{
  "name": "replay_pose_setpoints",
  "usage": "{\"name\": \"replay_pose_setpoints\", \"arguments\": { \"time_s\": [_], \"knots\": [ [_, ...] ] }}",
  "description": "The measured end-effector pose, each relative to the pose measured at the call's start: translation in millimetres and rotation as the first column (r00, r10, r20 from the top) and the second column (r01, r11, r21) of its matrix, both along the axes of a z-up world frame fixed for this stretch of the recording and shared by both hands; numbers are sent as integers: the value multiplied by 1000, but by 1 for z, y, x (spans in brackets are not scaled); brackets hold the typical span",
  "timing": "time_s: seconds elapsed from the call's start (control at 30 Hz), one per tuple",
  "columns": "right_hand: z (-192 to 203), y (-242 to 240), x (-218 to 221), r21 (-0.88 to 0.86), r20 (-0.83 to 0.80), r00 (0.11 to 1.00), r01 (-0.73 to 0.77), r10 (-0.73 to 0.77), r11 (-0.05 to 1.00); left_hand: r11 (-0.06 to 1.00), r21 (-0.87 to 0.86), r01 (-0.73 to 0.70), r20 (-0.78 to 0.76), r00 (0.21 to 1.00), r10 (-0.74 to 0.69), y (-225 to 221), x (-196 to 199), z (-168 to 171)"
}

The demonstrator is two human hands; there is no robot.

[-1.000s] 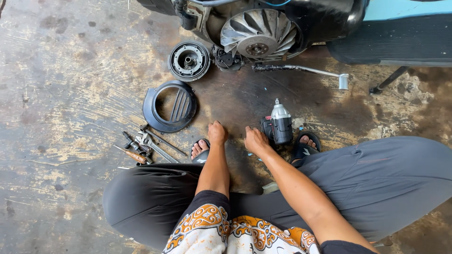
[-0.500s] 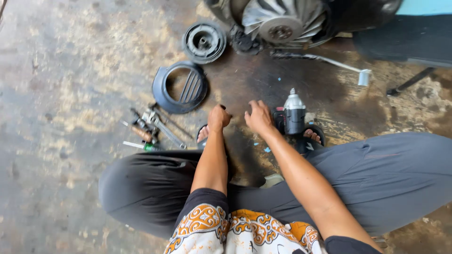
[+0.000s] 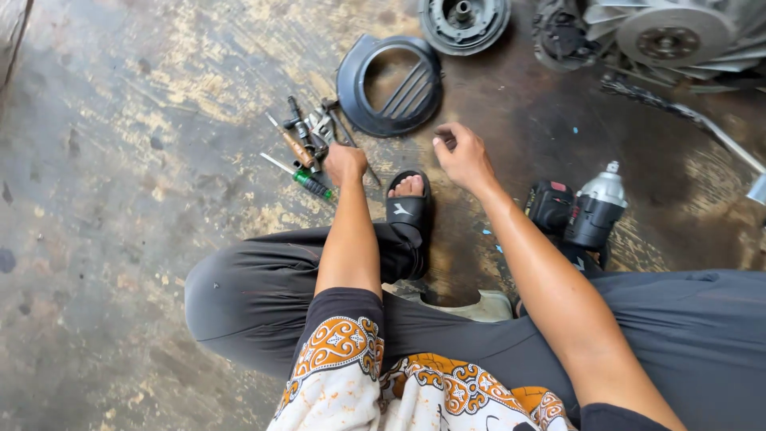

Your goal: Disassembling various components of a scooter, including the handlebar assembly and engine cooling fan, using an impact driver and manual tools.

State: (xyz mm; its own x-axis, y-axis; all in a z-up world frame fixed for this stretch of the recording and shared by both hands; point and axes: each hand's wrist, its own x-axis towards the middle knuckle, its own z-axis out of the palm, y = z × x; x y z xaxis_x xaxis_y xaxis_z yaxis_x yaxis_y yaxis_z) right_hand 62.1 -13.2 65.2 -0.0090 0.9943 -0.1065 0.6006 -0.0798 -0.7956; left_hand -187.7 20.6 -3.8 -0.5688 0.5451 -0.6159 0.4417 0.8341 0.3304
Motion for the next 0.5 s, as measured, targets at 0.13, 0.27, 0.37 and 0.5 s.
{"name": "replay_pose_setpoints", "arguments": {
  "time_s": [0.13, 0.27, 0.37, 0.5],
  "knots": [
    [-6, -11, -13, -73, -48, 999, -28, 25, 997, 962, 88, -258, -50, 963, 263, -21, -33, -23],
    [-15, -12, -21, -107, -116, 993, -14, 1, 994, 868, 402, -292, -173, 907, 385, -13, -57, -31],
    [-9, -10, -25, -108, -133, 991, -24, 9, 994, 924, 376, -74, -305, 931, 198, 7, -89, -50],
    [5, -9, -30, -103, -161, 987, -28, 11, 994, 969, 131, 210, -474, 872, -125, 34, -116, -29]
  ]
}}
